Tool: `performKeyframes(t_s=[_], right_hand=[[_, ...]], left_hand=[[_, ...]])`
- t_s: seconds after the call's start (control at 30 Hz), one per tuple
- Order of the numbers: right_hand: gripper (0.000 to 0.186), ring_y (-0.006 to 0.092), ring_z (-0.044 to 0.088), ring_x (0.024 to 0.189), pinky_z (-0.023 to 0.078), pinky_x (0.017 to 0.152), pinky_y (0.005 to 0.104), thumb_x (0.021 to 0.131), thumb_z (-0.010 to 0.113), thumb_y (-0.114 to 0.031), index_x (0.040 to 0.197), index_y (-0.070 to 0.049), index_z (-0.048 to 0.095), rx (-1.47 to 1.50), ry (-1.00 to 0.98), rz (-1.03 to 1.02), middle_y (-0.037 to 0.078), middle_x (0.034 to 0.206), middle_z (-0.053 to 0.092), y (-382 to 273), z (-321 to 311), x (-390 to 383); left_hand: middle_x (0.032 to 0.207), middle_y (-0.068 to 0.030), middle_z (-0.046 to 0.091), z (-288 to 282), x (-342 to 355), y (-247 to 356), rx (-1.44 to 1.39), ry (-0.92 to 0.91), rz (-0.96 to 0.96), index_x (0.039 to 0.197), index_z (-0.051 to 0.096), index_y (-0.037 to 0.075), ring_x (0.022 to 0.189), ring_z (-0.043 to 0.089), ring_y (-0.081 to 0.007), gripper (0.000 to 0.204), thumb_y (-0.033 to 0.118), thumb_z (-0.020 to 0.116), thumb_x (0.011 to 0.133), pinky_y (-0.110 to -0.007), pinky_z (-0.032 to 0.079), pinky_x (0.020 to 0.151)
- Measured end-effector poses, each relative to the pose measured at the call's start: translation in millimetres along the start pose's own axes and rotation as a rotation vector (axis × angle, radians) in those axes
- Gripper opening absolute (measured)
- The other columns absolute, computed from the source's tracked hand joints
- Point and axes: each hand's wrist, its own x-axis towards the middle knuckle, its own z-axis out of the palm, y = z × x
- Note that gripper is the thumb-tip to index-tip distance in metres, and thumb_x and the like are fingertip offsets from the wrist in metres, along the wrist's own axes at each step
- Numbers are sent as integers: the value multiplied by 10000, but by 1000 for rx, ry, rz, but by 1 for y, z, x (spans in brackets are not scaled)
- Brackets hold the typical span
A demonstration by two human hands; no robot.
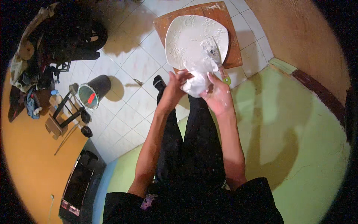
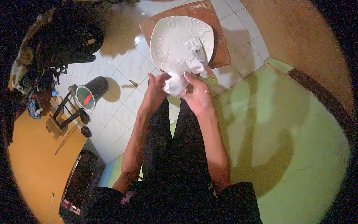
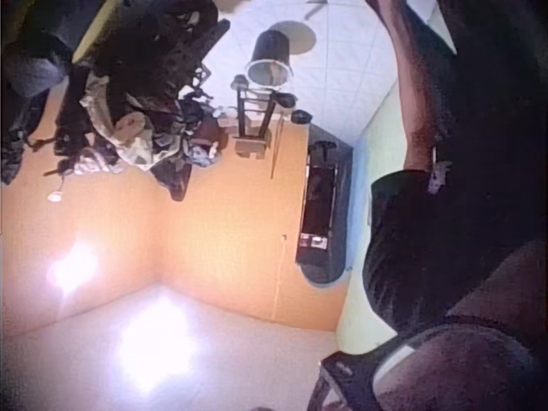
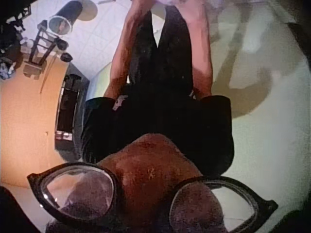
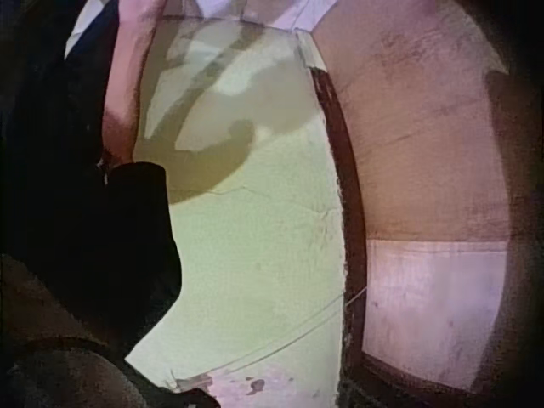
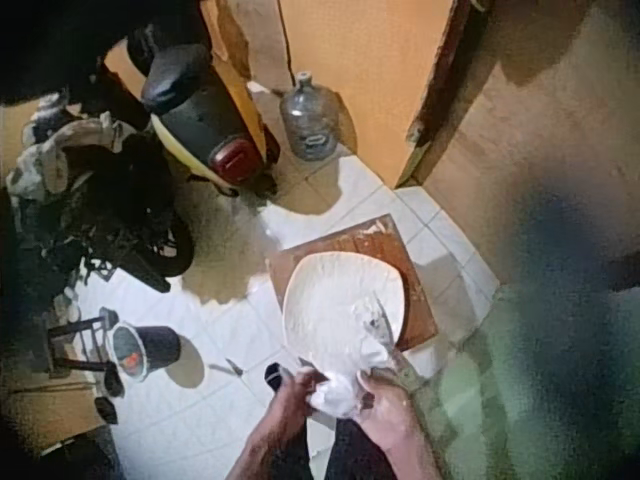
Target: The person applies plaster to a damaged wall using a putty knife and a plate. They then pour powder from a plastic bag onto the plate placed on a wooden stool.
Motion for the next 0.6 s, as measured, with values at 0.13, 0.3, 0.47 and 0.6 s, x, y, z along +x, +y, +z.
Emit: performKeyframes(t_s=[0.13, 0.3, 0.47, 0.6], right_hand=[[170, 86, 466, 589, 393, 536, 255, 886, 671, -157, 1026, -82, 609, -80, 128, 80, 0, 858, 588, -19, -25, 53], [136, 32, 404, 585, 292, 465, 193, 855, 713, -137, 940, -54, 647, -553, 156, -107, -51, 755, 488, -58, -31, 86], [129, 27, 399, 544, 296, 453, 186, 854, 710, -167, 885, -60, 644, -622, 175, -99, -70, 678, 455, -65, -38, 105], [149, 28, 394, 557, 289, 458, 186, 862, 699, -190, 911, -58, 647, -624, 172, -78, -64, 676, 448, -69, -44, 115]], left_hand=[[1270, -109, 569, 12, 25, -23, -108, -75, -6, 1377, 425, 37, 1173, 543, -240, 702, 608, 296, 990, -427, 416, 1031], [1196, -63, 604, 47, 44, -11, -162, 47, 49, 1334, 473, 57, 1068, 588, -158, 447, 380, 459, 1025, -353, 500, 893], [1175, -62, 604, 68, 52, -5, -104, 202, -43, 1269, 498, 50, 1061, 581, -176, 367, 323, 463, 1027, -376, 482, 921], [1175, -59, 606, 87, 51, -4, -114, 203, -9, 1281, 495, 44, 1047, 583, -164, 356, 293, 473, 1027, -361, 484, 902]])
